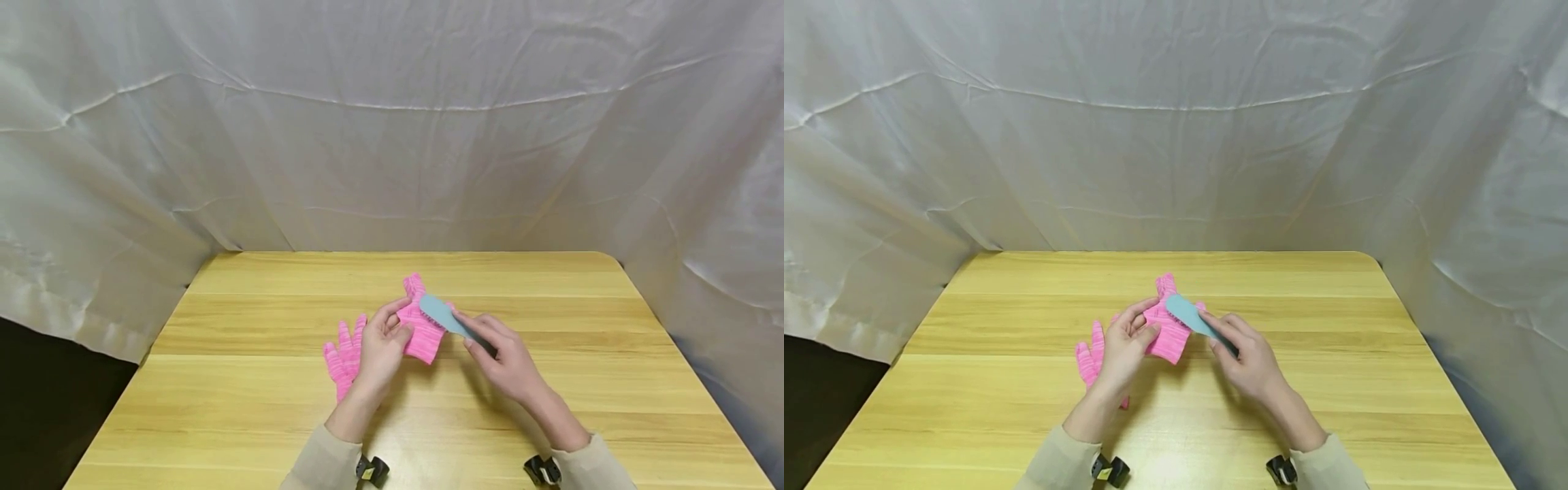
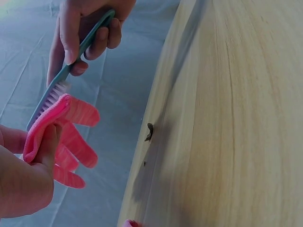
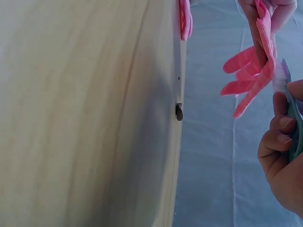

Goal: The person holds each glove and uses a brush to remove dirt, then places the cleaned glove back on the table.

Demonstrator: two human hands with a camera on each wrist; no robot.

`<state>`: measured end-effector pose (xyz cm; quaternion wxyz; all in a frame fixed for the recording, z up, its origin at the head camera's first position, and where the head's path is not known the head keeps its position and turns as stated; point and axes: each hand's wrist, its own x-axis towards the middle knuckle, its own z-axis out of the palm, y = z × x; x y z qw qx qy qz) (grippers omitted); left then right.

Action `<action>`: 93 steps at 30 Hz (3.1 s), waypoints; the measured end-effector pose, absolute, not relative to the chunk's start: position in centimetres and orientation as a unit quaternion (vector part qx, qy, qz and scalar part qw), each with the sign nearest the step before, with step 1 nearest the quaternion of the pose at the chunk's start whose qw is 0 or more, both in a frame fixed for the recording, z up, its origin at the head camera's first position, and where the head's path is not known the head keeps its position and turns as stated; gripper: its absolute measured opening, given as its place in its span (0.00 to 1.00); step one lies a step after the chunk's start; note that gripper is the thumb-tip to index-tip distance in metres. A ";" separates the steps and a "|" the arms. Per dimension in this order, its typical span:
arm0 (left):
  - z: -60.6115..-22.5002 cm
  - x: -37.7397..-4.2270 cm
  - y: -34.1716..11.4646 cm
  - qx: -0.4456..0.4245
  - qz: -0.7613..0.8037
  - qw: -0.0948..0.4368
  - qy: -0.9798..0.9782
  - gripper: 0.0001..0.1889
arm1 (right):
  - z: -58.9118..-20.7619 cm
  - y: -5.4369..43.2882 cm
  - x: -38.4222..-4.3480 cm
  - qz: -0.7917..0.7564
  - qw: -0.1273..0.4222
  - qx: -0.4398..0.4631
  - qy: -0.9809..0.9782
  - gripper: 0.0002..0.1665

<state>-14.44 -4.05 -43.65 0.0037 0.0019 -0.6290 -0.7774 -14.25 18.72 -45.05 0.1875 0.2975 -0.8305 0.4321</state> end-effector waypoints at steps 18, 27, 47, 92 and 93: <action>-43.9 -14.6 -4.1 0.001 -0.781 0.014 -0.624 0.25 | -45.4 19.7 -14.8 0.406 0.213 0.254 -0.852 0.30; -43.8 -14.7 -4.3 0.002 -0.787 0.012 -0.617 0.25 | -45.0 20.1 -14.9 0.429 0.224 0.218 -0.848 0.30; -43.9 -15.2 -4.6 -0.005 -0.755 0.033 -0.655 0.40 | -44.3 20.0 -14.6 0.458 0.211 0.212 -0.837 0.28; -43.6 -15.0 -4.7 -0.133 -0.694 0.121 -0.697 0.23 | -44.3 21.5 -15.2 0.472 0.228 0.186 -0.831 0.29; -43.7 -15.0 -4.7 -0.134 -0.692 0.126 -0.698 0.23 | -44.3 21.5 -15.3 0.471 0.229 0.184 -0.832 0.29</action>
